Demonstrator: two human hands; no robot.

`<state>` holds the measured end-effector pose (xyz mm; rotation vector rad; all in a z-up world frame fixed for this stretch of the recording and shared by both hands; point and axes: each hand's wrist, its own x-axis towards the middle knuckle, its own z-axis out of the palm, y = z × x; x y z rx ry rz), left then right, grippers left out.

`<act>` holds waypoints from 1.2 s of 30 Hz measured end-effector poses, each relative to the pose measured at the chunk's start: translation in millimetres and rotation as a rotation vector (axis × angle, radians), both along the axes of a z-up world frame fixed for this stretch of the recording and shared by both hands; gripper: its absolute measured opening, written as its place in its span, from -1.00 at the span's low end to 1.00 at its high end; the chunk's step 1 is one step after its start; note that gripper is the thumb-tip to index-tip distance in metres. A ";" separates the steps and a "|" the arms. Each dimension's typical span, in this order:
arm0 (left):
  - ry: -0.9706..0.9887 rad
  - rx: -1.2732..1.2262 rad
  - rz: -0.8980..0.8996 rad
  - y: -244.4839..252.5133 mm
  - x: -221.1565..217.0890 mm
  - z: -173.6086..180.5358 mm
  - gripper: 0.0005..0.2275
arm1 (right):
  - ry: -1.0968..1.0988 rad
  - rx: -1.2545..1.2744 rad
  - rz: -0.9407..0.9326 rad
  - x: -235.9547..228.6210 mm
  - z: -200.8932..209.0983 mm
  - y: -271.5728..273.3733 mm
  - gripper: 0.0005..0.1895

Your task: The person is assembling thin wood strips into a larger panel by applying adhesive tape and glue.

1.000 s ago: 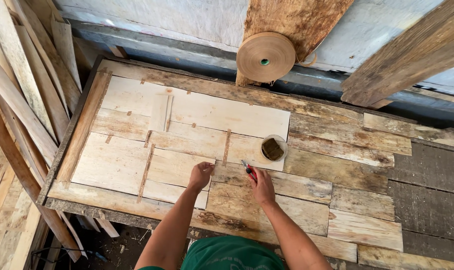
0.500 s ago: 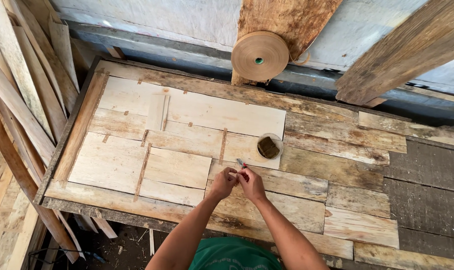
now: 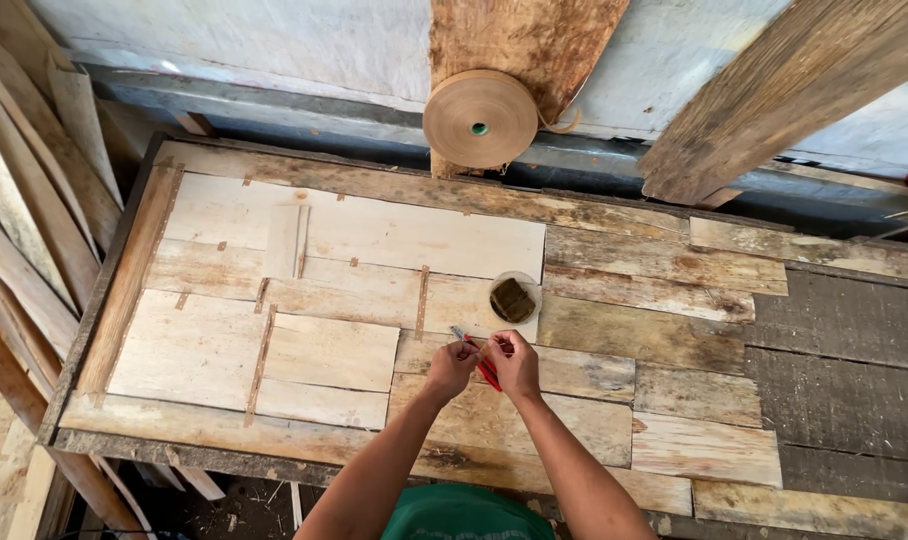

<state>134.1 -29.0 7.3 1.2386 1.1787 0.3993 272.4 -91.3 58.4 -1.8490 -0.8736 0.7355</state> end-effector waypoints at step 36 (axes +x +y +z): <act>0.922 0.513 -0.748 86.6 159.1 29.6 -0.68 | -0.331 -0.393 -0.129 94.7 -36.9 77.8 -0.46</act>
